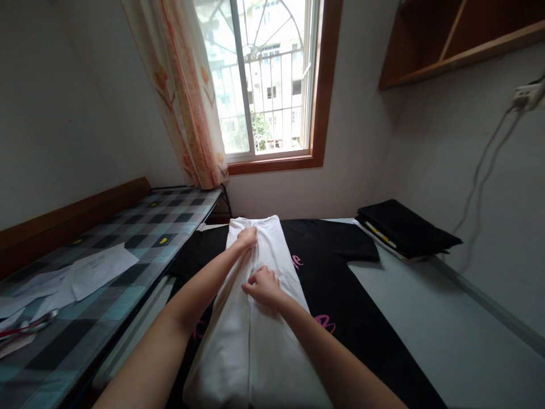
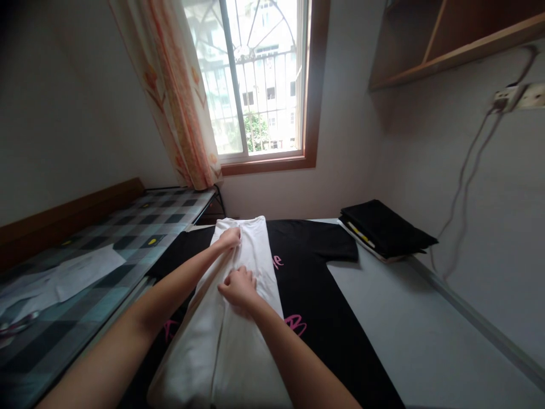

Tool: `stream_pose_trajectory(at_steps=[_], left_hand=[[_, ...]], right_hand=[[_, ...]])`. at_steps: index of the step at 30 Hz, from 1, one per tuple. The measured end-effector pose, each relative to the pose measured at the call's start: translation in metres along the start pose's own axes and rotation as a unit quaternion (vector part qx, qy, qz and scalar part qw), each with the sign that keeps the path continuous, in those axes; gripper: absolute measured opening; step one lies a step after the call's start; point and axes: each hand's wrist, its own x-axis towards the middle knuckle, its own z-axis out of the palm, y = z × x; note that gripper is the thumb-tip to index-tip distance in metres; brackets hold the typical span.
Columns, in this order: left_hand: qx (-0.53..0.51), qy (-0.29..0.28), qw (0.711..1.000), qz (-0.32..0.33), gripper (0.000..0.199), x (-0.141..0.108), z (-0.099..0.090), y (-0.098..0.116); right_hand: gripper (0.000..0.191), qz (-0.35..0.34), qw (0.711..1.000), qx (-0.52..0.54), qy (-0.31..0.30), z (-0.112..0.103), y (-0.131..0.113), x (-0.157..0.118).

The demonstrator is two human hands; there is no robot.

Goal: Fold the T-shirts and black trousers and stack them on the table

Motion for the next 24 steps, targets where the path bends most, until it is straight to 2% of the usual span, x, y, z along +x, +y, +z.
stream_pose_trajectory(at_steps=[5,8,12,17,24], left_hand=[[0.015,0.007,1.0,-0.021,0.032,0.013,0.011,0.011],[0.023,0.023,0.999,-0.029,0.032,0.016,0.018,0.013],[0.02,0.036,0.999,-0.034,0.047,0.02,0.019,0.007],[-0.017,0.07,0.996,-0.056,0.041,0.026,0.018,0.0],[-0.028,0.113,0.993,0.011,0.034,0.028,0.033,-0.002]], right_hand=[[0.02,0.008,0.999,-0.042,0.03,-0.012,0.003,-0.003],[0.017,0.001,0.998,-0.06,0.026,-0.012,0.005,-0.007],[0.019,-0.018,0.998,-0.048,0.028,-0.006,0.006,-0.008],[0.022,-0.026,0.998,-0.047,0.043,0.0,0.006,-0.008],[0.019,-0.026,0.996,-0.074,0.031,-0.002,0.005,-0.008]])
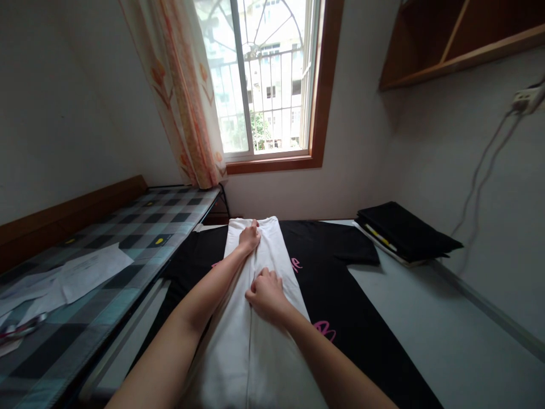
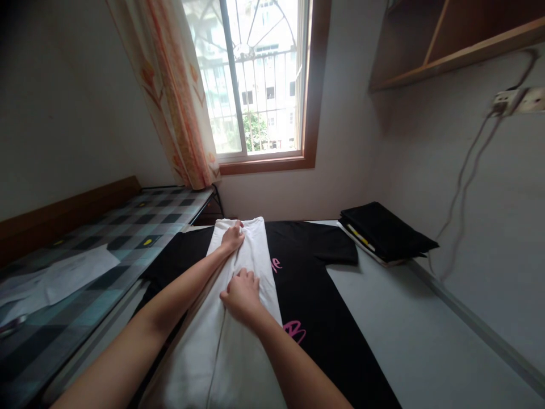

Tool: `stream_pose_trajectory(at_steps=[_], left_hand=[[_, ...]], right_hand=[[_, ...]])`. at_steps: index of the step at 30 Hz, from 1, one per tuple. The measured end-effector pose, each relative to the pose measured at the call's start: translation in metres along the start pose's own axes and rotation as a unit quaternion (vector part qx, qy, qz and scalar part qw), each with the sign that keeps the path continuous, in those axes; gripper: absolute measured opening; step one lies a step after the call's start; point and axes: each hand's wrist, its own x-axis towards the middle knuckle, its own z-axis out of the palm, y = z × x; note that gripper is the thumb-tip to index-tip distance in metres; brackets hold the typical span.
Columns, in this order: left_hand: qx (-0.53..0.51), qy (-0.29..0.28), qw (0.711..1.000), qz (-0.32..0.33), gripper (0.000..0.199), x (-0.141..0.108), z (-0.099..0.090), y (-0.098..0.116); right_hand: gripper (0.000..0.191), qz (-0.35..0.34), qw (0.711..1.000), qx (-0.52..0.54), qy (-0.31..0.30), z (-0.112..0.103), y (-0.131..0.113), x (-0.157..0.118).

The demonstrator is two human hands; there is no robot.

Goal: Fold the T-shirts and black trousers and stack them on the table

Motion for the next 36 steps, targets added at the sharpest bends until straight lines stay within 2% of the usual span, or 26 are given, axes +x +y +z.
stream_pose_trajectory(at_steps=[4,8,14,16,18,20,22,28,33,36], left_hand=[[-0.013,0.009,1.0,-0.012,0.029,-0.002,0.006,0.0],[-0.072,0.04,0.997,0.01,0.03,0.002,0.003,-0.005],[-0.1,0.046,0.993,0.052,0.04,0.0,-0.015,-0.044],[-0.082,0.027,0.993,0.078,0.043,-0.006,-0.017,-0.058],[-0.044,-0.026,0.992,0.118,0.045,-0.012,-0.016,-0.068],[0.0,-0.084,0.986,0.147,0.048,-0.016,-0.012,-0.075],[0.028,-0.116,0.98,0.162,0.051,-0.018,-0.009,-0.079],[0.038,-0.102,0.979,0.175,0.053,-0.029,-0.01,-0.082],[0.01,-0.136,0.973,0.187,0.054,-0.067,-0.023,-0.086],[-0.019,-0.148,0.969,0.196,0.053,-0.091,-0.032,-0.091]], right_hand=[[0.021,-0.005,1.0,-0.003,0.016,0.002,0.0,0.0],[0.022,-0.01,1.0,0.002,0.017,0.003,0.002,0.0],[0.026,-0.013,1.0,0.007,0.008,0.002,0.004,0.001],[0.033,-0.012,1.0,0.0,0.013,0.003,0.004,0.002],[0.036,-0.008,1.0,-0.012,0.02,0.005,0.004,0.003],[0.032,-0.007,1.0,-0.019,0.017,0.006,0.005,0.005],[0.027,-0.006,1.0,-0.015,0.005,0.004,0.008,0.006],[0.019,0.0,0.999,-0.009,-0.036,-0.006,0.015,0.007],[0.022,-0.004,1.0,-0.005,-0.006,-0.008,0.014,0.007],[0.022,-0.026,0.998,0.049,-0.007,-0.006,0.014,0.01]])
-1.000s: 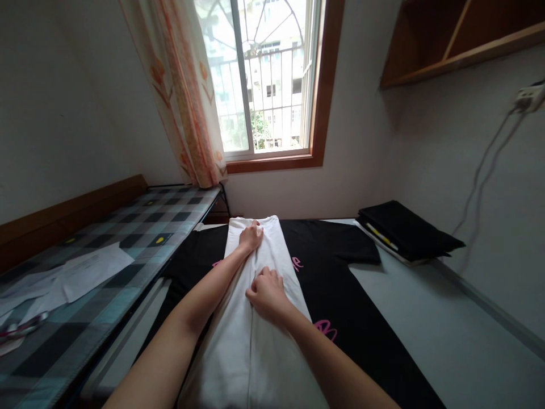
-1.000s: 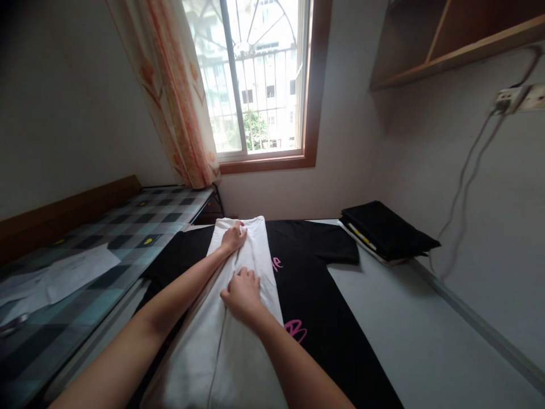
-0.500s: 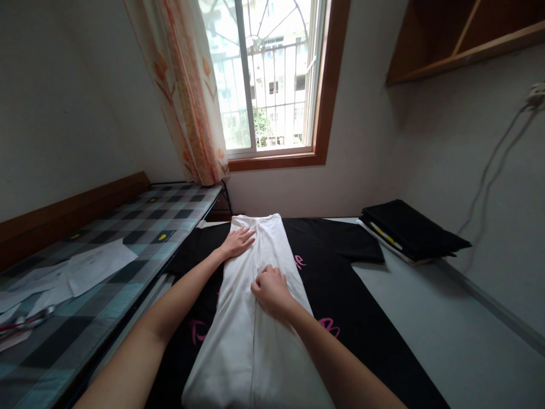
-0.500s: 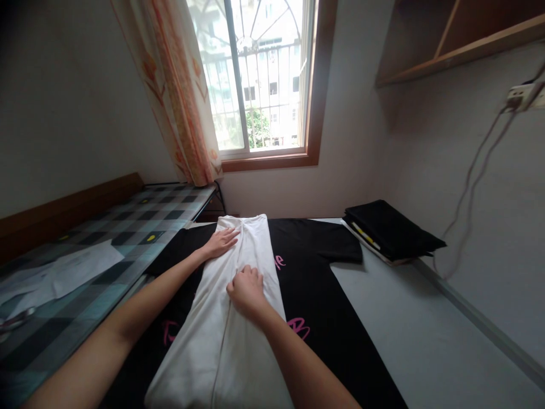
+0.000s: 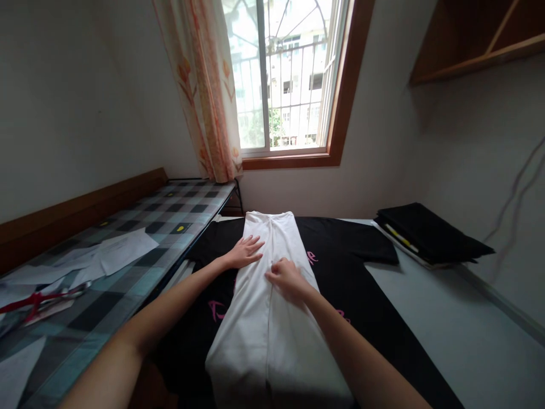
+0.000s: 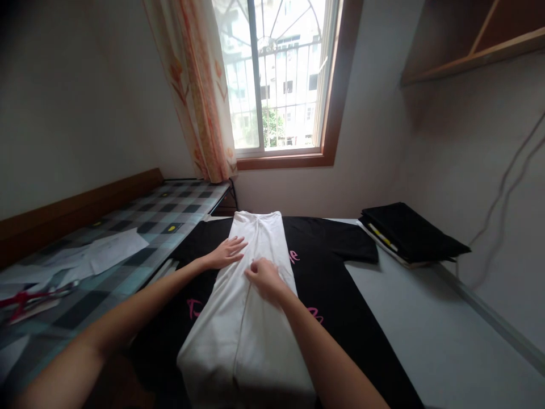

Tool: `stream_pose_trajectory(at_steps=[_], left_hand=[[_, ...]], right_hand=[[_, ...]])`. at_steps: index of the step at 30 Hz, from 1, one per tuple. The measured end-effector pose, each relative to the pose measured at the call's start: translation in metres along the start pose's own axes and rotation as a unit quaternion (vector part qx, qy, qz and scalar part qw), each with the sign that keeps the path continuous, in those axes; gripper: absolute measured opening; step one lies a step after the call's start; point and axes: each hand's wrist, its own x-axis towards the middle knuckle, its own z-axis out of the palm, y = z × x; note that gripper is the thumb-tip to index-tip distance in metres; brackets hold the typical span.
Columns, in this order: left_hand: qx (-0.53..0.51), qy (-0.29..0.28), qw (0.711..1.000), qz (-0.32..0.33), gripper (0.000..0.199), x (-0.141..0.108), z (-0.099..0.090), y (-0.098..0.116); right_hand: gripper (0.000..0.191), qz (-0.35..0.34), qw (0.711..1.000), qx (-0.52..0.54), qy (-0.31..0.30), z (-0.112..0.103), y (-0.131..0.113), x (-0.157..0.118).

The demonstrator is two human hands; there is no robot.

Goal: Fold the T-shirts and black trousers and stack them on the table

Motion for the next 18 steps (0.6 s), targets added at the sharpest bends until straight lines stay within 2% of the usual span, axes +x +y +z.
stream_pose_trajectory(at_steps=[3,7,8,10,13,15,18], left_hand=[[-0.024,0.015,1.0,-0.002,0.049,-0.023,0.002,0.0],[-0.035,0.055,0.997,0.028,0.049,-0.05,0.006,-0.001],[-0.038,0.064,0.997,0.037,0.049,-0.057,0.007,0.0],[-0.044,0.077,0.995,0.049,0.048,-0.068,0.008,0.003],[-0.069,0.086,0.993,0.05,0.047,-0.081,0.007,0.007],[-0.1,0.1,0.989,0.043,0.045,-0.088,0.008,0.011],[-0.145,0.15,0.978,0.02,0.04,-0.099,0.009,0.016]], right_hand=[[0.022,-0.016,0.994,0.107,-0.018,0.003,-0.003,-0.001],[0.007,0.027,0.963,0.257,-0.076,0.007,-0.016,-0.021],[0.01,0.043,0.954,0.279,-0.098,0.007,-0.02,-0.028],[0.018,0.07,0.939,0.305,-0.145,0.006,-0.027,-0.045],[0.016,0.086,0.917,0.331,-0.203,0.006,-0.033,-0.067],[0.014,0.088,0.91,0.344,-0.215,0.008,-0.035,-0.08],[0.016,0.082,0.911,0.335,-0.225,0.016,-0.037,-0.096]])
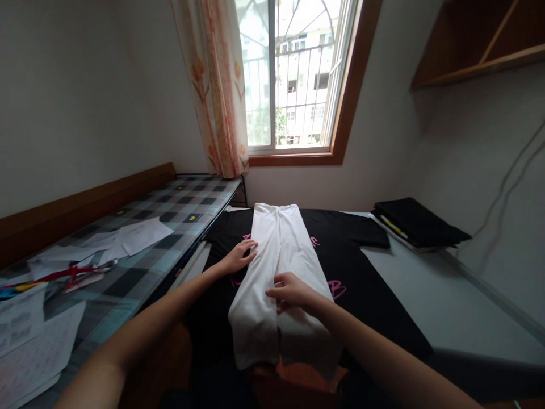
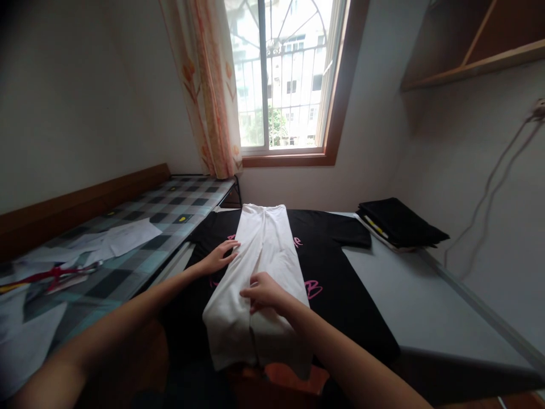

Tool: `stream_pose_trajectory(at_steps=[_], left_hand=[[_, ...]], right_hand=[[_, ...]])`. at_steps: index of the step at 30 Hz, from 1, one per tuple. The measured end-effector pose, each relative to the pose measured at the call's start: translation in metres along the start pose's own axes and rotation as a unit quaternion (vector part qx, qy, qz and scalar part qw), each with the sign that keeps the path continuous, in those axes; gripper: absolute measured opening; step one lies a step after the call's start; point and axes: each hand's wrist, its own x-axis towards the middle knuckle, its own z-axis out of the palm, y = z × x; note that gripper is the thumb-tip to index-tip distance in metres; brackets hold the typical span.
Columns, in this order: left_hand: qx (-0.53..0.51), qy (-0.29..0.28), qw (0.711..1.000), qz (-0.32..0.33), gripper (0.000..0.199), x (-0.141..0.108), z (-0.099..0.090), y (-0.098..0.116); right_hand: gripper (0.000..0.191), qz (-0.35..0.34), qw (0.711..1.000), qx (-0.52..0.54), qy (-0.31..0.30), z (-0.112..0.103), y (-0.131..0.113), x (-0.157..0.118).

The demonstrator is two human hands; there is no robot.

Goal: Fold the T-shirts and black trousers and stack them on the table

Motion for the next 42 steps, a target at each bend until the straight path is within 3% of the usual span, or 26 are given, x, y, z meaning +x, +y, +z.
stream_pose_trajectory(at_steps=[5,9,11,15,19,22,26,30,34,37,40,42], left_hand=[[0.001,0.08,0.99,-0.117,0.027,-0.022,-0.003,0.016],[-0.002,0.06,0.984,-0.168,0.021,-0.041,-0.007,0.033],[0.001,0.05,0.979,-0.2,0.026,-0.049,-0.007,0.04],[-0.023,0.028,0.963,-0.267,0.035,-0.055,-0.003,0.048],[-0.086,0.031,0.947,-0.308,0.035,-0.052,-0.003,0.054],[-0.154,0.032,0.932,-0.325,0.035,-0.05,-0.012,0.058],[-0.208,0.008,0.919,-0.335,0.033,-0.051,-0.024,0.065],[-0.23,0.003,0.911,-0.342,0.026,-0.06,-0.02,0.078],[-0.268,-0.004,0.901,-0.341,0.051,-0.084,-0.014,0.092],[-0.296,-0.033,0.886,-0.355,0.057,-0.108,-0.016,0.1],[-0.328,-0.096,0.866,-0.365,0.058,-0.131,-0.016,0.103],[-0.348,-0.1,0.869,-0.338,0.056,-0.143,-0.012,0.103]], right_hand=[[0.019,-0.049,0.998,-0.026,0.019,0.024,0.01,-0.015],[0.003,-0.08,0.992,0.083,0.043,0.042,0.019,-0.026],[0.012,-0.047,0.993,0.103,0.04,0.051,0.026,-0.033],[0.017,0.013,0.997,0.081,0.013,0.07,0.046,-0.046],[0.018,-0.012,0.999,0.044,0.012,0.085,0.075,-0.05],[0.03,-0.043,0.998,0.049,-0.022,0.084,0.092,-0.053],[0.04,-0.077,0.986,0.132,-0.071,0.072,0.099,-0.064],[0.03,-0.051,0.978,0.195,-0.063,0.064,0.101,-0.077],[0.019,-0.043,0.97,0.235,-0.046,0.057,0.093,-0.088],[0.017,-0.034,0.956,0.29,-0.015,0.052,0.082,-0.095],[0.016,-0.037,0.945,0.32,-0.056,0.055,0.077,-0.096],[0.016,-0.033,0.944,0.312,-0.1,0.064,0.082,-0.092]])
